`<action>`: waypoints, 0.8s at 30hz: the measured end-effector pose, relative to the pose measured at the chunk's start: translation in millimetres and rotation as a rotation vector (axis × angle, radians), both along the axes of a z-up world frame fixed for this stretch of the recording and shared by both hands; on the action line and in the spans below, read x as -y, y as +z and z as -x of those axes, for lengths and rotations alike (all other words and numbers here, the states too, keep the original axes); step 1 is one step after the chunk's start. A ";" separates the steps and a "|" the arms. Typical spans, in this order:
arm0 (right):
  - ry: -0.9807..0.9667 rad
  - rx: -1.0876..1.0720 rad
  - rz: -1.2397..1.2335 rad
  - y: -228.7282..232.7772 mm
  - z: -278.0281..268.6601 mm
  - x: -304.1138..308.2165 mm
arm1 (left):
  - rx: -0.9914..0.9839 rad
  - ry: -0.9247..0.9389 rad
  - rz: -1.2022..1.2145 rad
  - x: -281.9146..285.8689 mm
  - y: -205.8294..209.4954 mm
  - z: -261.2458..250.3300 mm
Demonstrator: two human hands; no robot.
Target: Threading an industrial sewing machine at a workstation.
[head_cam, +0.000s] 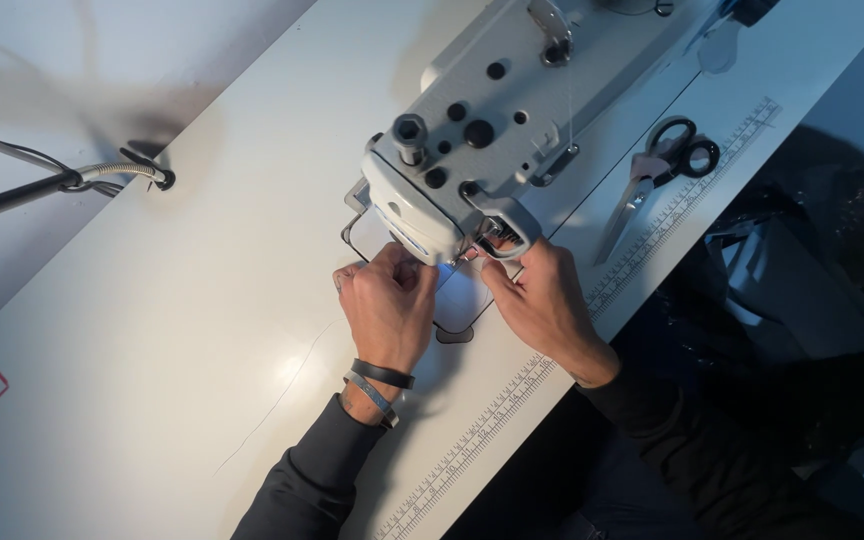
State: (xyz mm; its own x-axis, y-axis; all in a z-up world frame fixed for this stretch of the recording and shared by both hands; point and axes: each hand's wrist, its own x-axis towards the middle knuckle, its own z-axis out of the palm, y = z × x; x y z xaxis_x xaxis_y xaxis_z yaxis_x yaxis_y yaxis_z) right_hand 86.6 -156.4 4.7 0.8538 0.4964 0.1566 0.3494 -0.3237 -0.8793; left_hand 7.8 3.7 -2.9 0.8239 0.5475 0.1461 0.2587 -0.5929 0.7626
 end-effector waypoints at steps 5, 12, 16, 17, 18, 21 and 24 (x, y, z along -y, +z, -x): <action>0.000 0.003 -0.012 3.4 -1.8 0.6 | -0.040 -0.009 -0.030 0.0 1.1 -0.5; 0.018 -0.079 -0.001 1.2 -4.6 4.1 | -0.022 -0.022 -0.036 0.6 -3.1 -2.9; 0.047 -0.114 -0.037 3.4 -3.4 5.2 | -0.033 0.004 -0.068 0.2 -8.1 -1.5; 0.045 -0.117 -0.042 5.6 -3.4 4.6 | -0.036 0.002 -0.072 0.1 -8.6 -1.5; 0.045 -0.120 -0.039 8.0 -3.4 4.1 | -0.034 0.011 -0.082 0.1 -9.0 -1.4; 0.041 -0.079 -0.047 10.0 -7.0 5.0 | -0.024 0.015 -0.090 1.2 -8.2 -2.0; 0.079 -0.033 -0.095 10.1 -22.2 7.5 | 0.002 0.009 -0.106 0.1 -9.9 -3.1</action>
State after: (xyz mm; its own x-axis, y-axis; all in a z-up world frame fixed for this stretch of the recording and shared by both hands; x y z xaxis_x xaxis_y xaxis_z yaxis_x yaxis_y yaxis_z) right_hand 108.8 -163.8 14.8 0.8183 0.5463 0.1787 0.3407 -0.2106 -0.9163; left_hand 10.9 3.5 -12.8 0.8185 0.5364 0.2057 0.2628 -0.6680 0.6963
